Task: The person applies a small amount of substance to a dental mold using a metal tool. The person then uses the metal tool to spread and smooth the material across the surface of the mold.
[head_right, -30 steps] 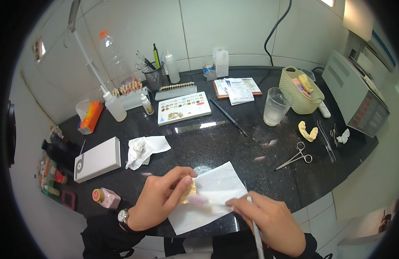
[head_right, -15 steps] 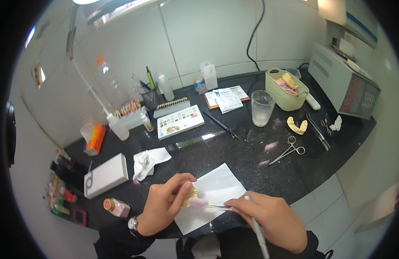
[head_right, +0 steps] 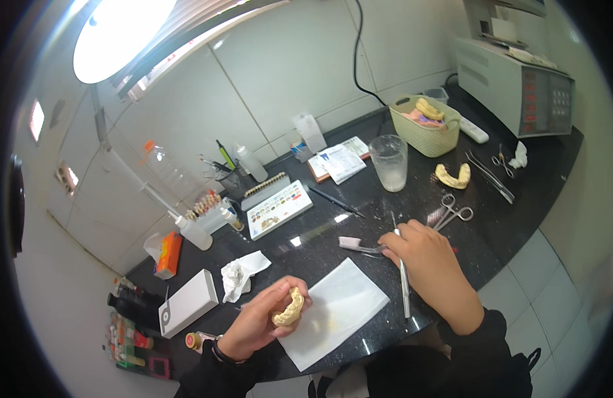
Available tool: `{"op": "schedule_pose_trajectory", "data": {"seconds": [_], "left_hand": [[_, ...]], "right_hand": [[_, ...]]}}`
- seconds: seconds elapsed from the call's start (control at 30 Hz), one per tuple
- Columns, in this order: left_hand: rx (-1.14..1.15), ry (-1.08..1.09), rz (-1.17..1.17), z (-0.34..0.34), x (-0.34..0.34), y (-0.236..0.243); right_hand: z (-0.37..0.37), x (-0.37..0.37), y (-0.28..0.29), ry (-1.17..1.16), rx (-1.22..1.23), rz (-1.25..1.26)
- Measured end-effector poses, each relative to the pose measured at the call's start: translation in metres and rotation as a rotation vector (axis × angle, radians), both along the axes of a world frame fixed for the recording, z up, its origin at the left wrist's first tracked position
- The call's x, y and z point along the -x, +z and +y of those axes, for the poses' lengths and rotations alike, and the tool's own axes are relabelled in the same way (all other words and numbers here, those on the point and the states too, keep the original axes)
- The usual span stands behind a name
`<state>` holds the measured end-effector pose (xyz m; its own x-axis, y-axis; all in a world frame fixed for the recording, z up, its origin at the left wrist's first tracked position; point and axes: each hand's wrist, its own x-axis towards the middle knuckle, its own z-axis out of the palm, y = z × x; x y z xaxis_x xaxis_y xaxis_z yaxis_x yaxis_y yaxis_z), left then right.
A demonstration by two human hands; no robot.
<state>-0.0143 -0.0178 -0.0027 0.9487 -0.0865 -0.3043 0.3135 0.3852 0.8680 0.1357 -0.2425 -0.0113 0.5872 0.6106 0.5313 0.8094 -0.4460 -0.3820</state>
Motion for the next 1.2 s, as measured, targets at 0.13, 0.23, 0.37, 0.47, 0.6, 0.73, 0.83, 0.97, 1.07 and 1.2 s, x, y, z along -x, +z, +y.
{"op": "schedule_pose_trajectory", "data": {"seconds": [0.13,0.23,0.37,0.47,0.6,0.73,0.83,0.97,1.07,1.2], "left_hand": [[0.241,-0.138,0.011,0.009,0.006,-0.003],[0.279,-0.123,0.019,0.004,0.002,-0.001],[0.258,-0.152,-0.034,0.007,0.004,-0.005],[0.178,-0.169,-0.052,0.006,-0.001,-0.005],[0.045,-0.098,-0.010,0.007,0.010,0.000],[0.009,-0.002,0.050,0.015,0.007,-0.002],[-0.064,-0.012,0.003,0.026,-0.004,-0.016],[-0.041,0.045,-0.019,0.026,-0.011,-0.017],[-0.052,0.061,-0.017,0.026,-0.001,-0.009],[-0.100,0.117,-0.127,0.023,0.002,-0.009]], "right_hand": [[0.007,-0.003,-0.011,0.021,-0.052,0.075],[0.005,-0.002,-0.008,-0.004,-0.204,0.028],[0.008,0.004,-0.002,-0.042,-0.372,-0.024],[0.010,0.017,0.006,0.084,-0.419,-0.001],[0.035,0.034,0.028,0.596,-0.249,0.155],[0.070,0.030,0.032,0.854,-0.076,0.021],[0.085,0.022,0.026,0.851,0.003,0.084],[0.093,0.009,0.010,0.879,-0.085,0.166],[0.091,0.008,0.007,0.838,-0.088,0.206],[0.091,-0.001,0.012,0.765,-0.184,0.192]]}}
